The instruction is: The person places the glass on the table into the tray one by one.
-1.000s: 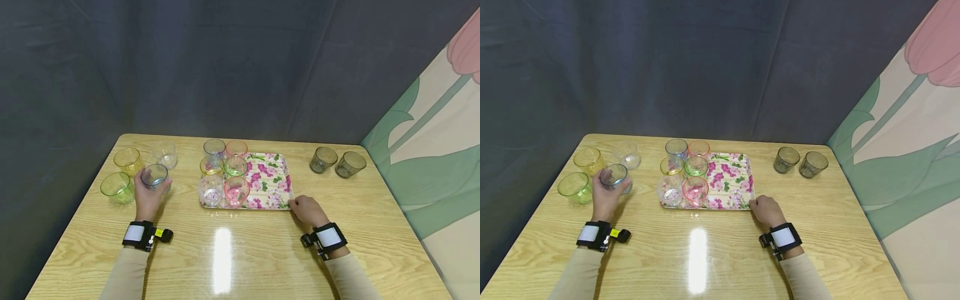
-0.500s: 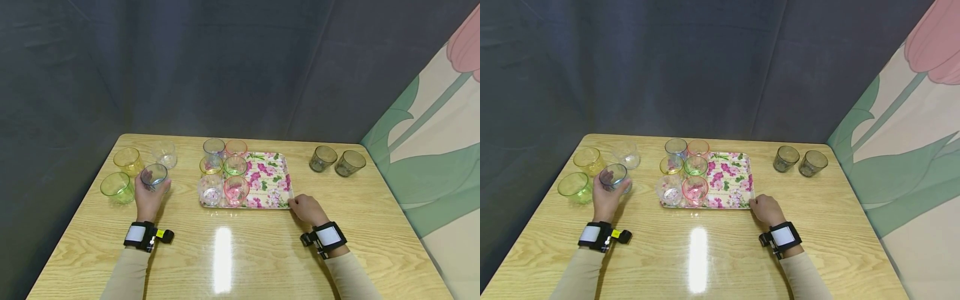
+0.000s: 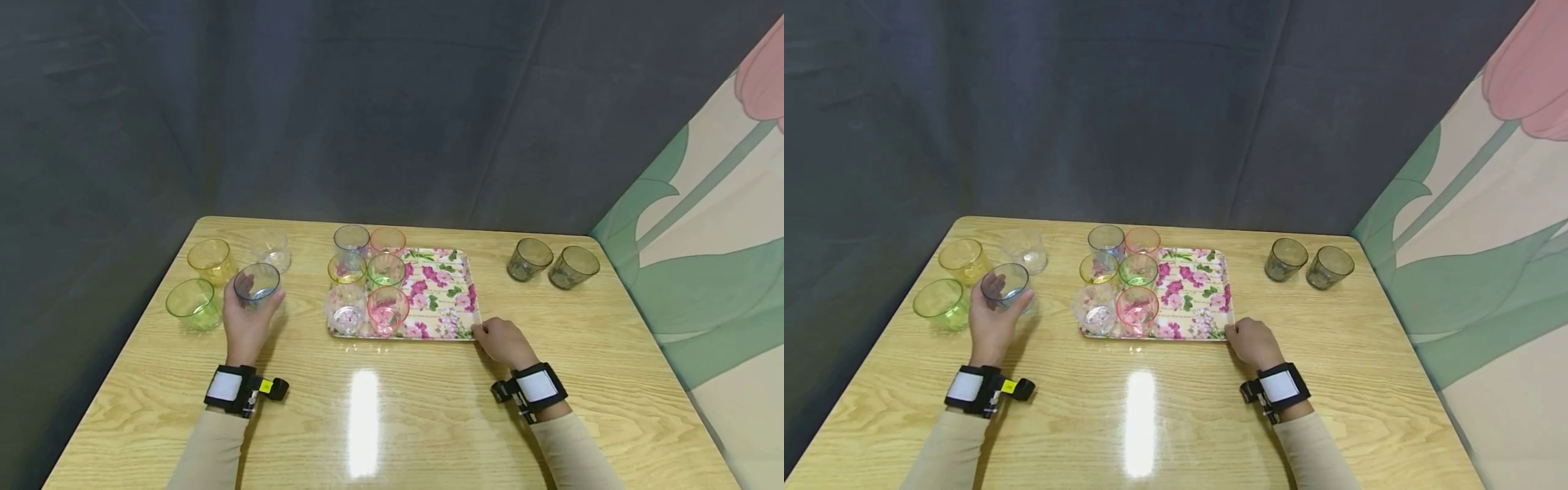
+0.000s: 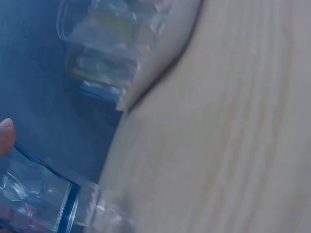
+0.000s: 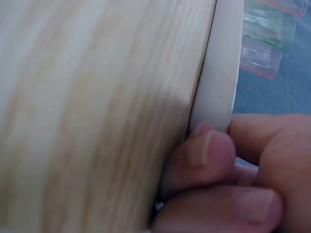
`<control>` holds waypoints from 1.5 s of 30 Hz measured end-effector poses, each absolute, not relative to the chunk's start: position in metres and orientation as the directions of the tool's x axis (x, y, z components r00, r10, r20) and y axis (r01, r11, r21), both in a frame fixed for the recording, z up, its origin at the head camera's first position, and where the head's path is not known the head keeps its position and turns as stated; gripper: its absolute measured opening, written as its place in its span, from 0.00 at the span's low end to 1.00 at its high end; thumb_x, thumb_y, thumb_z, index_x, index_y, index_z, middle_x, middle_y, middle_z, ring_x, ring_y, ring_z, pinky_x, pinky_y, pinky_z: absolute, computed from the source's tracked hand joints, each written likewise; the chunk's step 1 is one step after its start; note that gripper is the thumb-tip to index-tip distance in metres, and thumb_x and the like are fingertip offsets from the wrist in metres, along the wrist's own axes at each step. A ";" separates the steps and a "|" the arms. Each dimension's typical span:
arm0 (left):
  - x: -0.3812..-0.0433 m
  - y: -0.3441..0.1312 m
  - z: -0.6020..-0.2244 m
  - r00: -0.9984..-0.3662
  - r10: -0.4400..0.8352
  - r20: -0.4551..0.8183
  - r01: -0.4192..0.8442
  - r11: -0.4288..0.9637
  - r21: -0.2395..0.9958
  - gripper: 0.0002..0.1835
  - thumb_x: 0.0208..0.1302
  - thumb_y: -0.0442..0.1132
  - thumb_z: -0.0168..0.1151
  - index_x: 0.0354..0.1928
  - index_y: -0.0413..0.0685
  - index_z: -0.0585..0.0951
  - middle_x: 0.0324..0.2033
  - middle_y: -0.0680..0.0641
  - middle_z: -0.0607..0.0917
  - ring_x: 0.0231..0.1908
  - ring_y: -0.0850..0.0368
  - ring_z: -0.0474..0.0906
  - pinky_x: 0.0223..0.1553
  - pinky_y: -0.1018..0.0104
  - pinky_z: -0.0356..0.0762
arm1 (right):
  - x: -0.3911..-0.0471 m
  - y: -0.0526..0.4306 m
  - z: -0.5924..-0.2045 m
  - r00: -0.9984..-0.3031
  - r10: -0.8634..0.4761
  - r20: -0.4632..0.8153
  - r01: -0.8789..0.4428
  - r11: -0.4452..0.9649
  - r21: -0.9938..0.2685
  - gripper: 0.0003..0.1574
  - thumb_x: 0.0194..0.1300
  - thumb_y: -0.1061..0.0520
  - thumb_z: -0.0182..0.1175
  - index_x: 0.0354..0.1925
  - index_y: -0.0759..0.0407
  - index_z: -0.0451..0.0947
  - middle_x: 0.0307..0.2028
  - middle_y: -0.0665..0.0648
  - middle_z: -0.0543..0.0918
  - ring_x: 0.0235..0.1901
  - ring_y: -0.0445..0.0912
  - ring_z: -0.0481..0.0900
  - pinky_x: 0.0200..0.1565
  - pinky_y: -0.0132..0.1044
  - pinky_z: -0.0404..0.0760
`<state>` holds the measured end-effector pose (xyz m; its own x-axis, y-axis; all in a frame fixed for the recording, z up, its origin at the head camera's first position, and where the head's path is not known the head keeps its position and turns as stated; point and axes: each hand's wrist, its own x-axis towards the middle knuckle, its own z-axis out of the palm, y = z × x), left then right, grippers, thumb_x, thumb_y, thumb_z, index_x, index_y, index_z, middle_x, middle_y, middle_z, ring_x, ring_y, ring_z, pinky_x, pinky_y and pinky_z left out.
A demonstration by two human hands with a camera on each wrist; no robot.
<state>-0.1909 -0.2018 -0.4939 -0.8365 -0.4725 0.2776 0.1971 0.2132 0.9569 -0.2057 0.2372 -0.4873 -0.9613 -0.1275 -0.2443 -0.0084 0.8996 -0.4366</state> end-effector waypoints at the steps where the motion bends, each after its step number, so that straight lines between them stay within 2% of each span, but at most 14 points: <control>1: -0.189 -0.200 -0.490 -0.841 -0.466 0.275 0.192 0.218 0.957 0.44 0.46 0.40 0.72 0.65 0.40 0.60 0.60 0.38 0.69 0.61 0.50 0.62 0.64 0.50 0.53 | -0.206 0.237 -0.487 -0.961 -0.128 -0.243 -0.009 0.899 -0.438 0.29 0.69 0.48 0.44 0.13 0.56 0.66 0.10 0.50 0.64 0.11 0.44 0.61 0.17 0.35 0.60; 6: -0.176 -0.187 -0.463 -0.859 -0.436 0.268 0.178 0.236 0.955 0.43 0.48 0.39 0.71 0.65 0.38 0.60 0.61 0.36 0.69 0.62 0.48 0.61 0.64 0.49 0.53 | -0.205 0.238 -0.487 -0.957 -0.136 -0.255 -0.010 0.898 -0.440 0.30 0.69 0.45 0.45 0.12 0.55 0.66 0.10 0.50 0.63 0.11 0.43 0.60 0.18 0.35 0.60; 9: -0.167 -0.178 -0.445 -0.870 -0.404 0.284 0.191 0.254 0.948 0.42 0.49 0.36 0.70 0.64 0.34 0.59 0.60 0.34 0.68 0.62 0.45 0.61 0.64 0.49 0.53 | -0.205 0.238 -0.487 -0.951 -0.132 -0.279 0.010 0.891 -0.454 0.34 0.68 0.39 0.45 0.10 0.54 0.65 0.09 0.49 0.60 0.10 0.42 0.57 0.17 0.34 0.58; 13: -0.159 -0.169 -0.429 -0.887 -0.342 0.309 0.214 0.287 0.934 0.42 0.50 0.36 0.69 0.65 0.33 0.58 0.61 0.35 0.68 0.63 0.46 0.60 0.65 0.49 0.53 | -0.203 0.239 -0.480 -0.958 -0.104 -0.266 0.034 0.883 -0.468 0.38 0.64 0.31 0.43 0.08 0.53 0.63 0.07 0.47 0.59 0.09 0.41 0.55 0.16 0.33 0.56; 16: -0.155 -0.164 -0.422 -0.884 -0.318 0.343 0.252 0.292 0.922 0.44 0.50 0.35 0.68 0.65 0.33 0.55 0.61 0.34 0.67 0.63 0.45 0.59 0.64 0.46 0.53 | -0.201 0.239 -0.470 -0.985 -0.057 -0.161 0.025 0.885 -0.465 0.37 0.64 0.32 0.46 0.09 0.54 0.62 0.07 0.48 0.59 0.08 0.41 0.56 0.14 0.33 0.56; 21: -0.149 -0.155 -0.410 -0.866 -0.282 0.413 0.326 0.307 0.894 0.41 0.47 0.31 0.70 0.61 0.31 0.57 0.58 0.34 0.69 0.60 0.45 0.62 0.61 0.46 0.56 | -0.197 0.233 -0.451 -0.993 -0.011 0.120 -0.070 0.864 -0.499 0.27 0.63 0.40 0.53 0.18 0.57 0.69 0.11 0.52 0.66 0.11 0.44 0.62 0.14 0.35 0.59; 25: -0.141 -0.144 -0.398 -0.884 -0.156 0.440 0.379 0.310 0.872 0.39 0.46 0.30 0.70 0.60 0.32 0.60 0.57 0.35 0.70 0.59 0.46 0.63 0.61 0.46 0.56 | -0.192 0.218 -0.436 -0.982 -0.050 0.181 -0.149 0.797 -0.586 0.23 0.64 0.40 0.52 0.26 0.56 0.72 0.18 0.53 0.73 0.15 0.45 0.68 0.16 0.37 0.64; 27: -0.137 -0.138 -0.393 -0.900 -0.087 0.426 0.384 0.299 0.873 0.39 0.46 0.32 0.70 0.60 0.35 0.61 0.58 0.37 0.71 0.59 0.47 0.63 0.61 0.45 0.55 | -0.188 0.209 -0.429 -0.977 -0.089 0.192 -0.194 0.739 -0.645 0.21 0.65 0.41 0.52 0.29 0.56 0.73 0.23 0.53 0.77 0.21 0.45 0.73 0.21 0.38 0.71; 29: -0.134 -0.132 -0.390 -0.913 -0.037 0.407 0.379 0.296 0.877 0.40 0.46 0.33 0.71 0.61 0.38 0.62 0.58 0.39 0.70 0.60 0.47 0.63 0.61 0.43 0.55 | -0.184 0.201 -0.424 -0.967 -0.136 0.218 -0.252 0.664 -0.704 0.19 0.65 0.42 0.52 0.34 0.56 0.74 0.30 0.54 0.80 0.30 0.45 0.77 0.31 0.42 0.77; 31: -0.132 -0.126 -0.391 -0.919 -0.004 0.395 0.373 0.317 0.872 0.41 0.44 0.35 0.73 0.62 0.41 0.64 0.59 0.40 0.69 0.60 0.47 0.62 0.60 0.41 0.56 | -0.181 0.194 -0.420 -0.947 -0.192 0.258 -0.321 0.578 -0.750 0.17 0.66 0.45 0.52 0.40 0.58 0.74 0.38 0.55 0.80 0.39 0.46 0.77 0.42 0.47 0.78; 34: -0.131 -0.117 -0.400 -0.920 0.027 0.392 0.374 0.360 0.855 0.43 0.40 0.41 0.75 0.63 0.48 0.66 0.58 0.43 0.67 0.57 0.49 0.63 0.58 0.42 0.61 | -0.179 0.184 -0.417 -0.915 -0.268 0.301 -0.394 0.431 -0.812 0.18 0.68 0.50 0.50 0.48 0.61 0.72 0.48 0.59 0.77 0.49 0.48 0.74 0.53 0.52 0.72; 39: -0.128 -0.095 -0.417 -0.918 0.119 0.379 0.397 0.316 0.862 0.45 0.39 0.51 0.74 0.64 0.59 0.66 0.57 0.51 0.66 0.54 0.55 0.65 0.54 0.49 0.68 | -0.176 0.167 -0.416 -0.870 -0.364 0.332 -0.413 0.173 -0.894 0.24 0.73 0.58 0.39 0.63 0.64 0.61 0.63 0.60 0.66 0.61 0.50 0.63 0.62 0.51 0.63; 41: -0.125 -0.084 -0.419 -0.909 0.172 0.380 0.415 0.274 0.868 0.46 0.39 0.52 0.74 0.65 0.59 0.65 0.58 0.52 0.67 0.55 0.55 0.65 0.55 0.50 0.68 | -0.174 0.159 -0.416 -0.847 -0.397 0.353 -0.414 0.076 -0.907 0.26 0.74 0.57 0.34 0.67 0.65 0.55 0.65 0.59 0.62 0.64 0.52 0.59 0.63 0.52 0.59; 45: -0.120 -0.064 -0.422 -0.882 0.258 0.394 0.449 0.206 0.870 0.48 0.39 0.51 0.73 0.67 0.56 0.63 0.61 0.52 0.68 0.55 0.56 0.67 0.54 0.53 0.72 | -0.166 0.147 -0.418 -0.786 -0.487 0.380 -0.388 -0.089 -0.917 0.33 0.75 0.48 0.23 0.70 0.65 0.45 0.69 0.65 0.53 0.67 0.57 0.51 0.64 0.61 0.49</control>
